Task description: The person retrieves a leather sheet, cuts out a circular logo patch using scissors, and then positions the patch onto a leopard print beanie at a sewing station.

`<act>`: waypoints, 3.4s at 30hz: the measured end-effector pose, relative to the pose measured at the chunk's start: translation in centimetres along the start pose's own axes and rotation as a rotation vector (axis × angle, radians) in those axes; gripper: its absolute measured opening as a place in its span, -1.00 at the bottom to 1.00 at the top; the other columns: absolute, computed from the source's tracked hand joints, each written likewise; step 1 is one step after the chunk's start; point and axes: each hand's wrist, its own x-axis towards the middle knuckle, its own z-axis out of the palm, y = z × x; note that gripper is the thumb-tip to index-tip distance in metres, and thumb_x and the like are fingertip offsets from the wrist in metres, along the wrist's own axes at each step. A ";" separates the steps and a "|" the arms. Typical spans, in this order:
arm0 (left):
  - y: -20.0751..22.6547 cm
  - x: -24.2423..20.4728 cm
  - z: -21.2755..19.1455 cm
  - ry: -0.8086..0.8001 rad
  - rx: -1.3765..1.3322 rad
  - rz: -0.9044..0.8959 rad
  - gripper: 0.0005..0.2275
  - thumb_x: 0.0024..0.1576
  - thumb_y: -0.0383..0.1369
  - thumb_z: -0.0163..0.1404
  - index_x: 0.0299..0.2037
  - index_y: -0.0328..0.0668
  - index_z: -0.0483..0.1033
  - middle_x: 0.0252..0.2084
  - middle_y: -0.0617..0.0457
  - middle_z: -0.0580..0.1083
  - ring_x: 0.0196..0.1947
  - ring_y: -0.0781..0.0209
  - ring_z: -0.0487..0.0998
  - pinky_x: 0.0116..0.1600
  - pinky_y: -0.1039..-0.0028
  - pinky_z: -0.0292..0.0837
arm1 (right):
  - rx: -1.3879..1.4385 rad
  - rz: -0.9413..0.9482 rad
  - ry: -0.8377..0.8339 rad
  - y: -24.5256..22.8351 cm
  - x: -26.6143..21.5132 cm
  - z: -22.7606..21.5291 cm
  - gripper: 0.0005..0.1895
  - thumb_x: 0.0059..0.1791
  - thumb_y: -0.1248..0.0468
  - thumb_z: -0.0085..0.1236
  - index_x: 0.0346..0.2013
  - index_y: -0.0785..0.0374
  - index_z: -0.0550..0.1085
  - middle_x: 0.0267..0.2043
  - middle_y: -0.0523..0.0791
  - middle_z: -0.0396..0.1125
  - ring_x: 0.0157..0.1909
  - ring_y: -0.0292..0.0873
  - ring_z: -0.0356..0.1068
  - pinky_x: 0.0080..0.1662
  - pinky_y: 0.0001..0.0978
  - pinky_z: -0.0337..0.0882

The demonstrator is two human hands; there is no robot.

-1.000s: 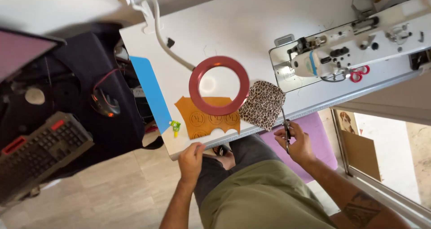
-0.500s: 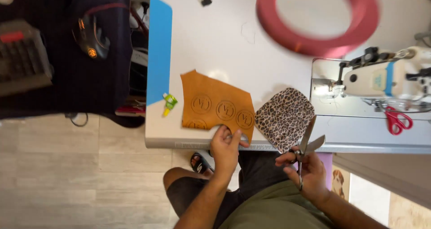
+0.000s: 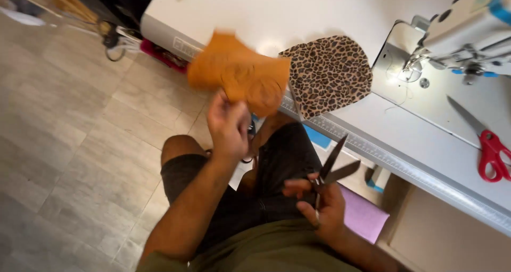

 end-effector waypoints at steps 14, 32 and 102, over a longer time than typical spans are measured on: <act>9.3 -12.6 0.8 -0.350 1.023 0.642 -0.94 0.09 -0.38 0.27 -0.27 -0.07 0.72 -0.44 0.16 0.62 -0.59 0.34 0.55 -0.35 0.60 0.51 | 0.409 -0.168 0.231 -1.4 8.0 1.2 -0.36 -0.17 0.57 0.30 0.12 0.37 0.21 -0.32 -0.07 0.38 -0.28 -0.18 0.52 -0.17 -0.48 0.54; 1.4 -9.4 -2.6 0.039 -0.227 -0.220 -0.54 0.03 -0.66 0.24 0.17 -0.37 0.49 0.02 -0.01 0.56 0.02 0.17 0.55 0.16 0.22 0.51 | 0.149 -0.193 0.280 -3.5 10.3 5.8 -0.37 -0.12 0.45 0.39 0.13 0.34 0.23 -0.32 -0.08 0.41 -0.25 -0.28 0.50 -0.09 -0.45 0.57; 19.5 -7.2 -1.1 -0.547 0.933 0.175 -0.40 0.09 -0.40 0.23 0.35 -0.13 0.28 0.39 -0.05 0.35 0.41 0.14 0.35 0.49 0.39 0.18 | -0.338 -0.113 -0.535 -11.2 6.2 4.8 -0.53 -0.04 -0.18 0.12 -0.30 0.19 0.48 -0.55 -0.27 0.31 -0.55 -0.34 0.24 -0.43 -0.52 0.21</act>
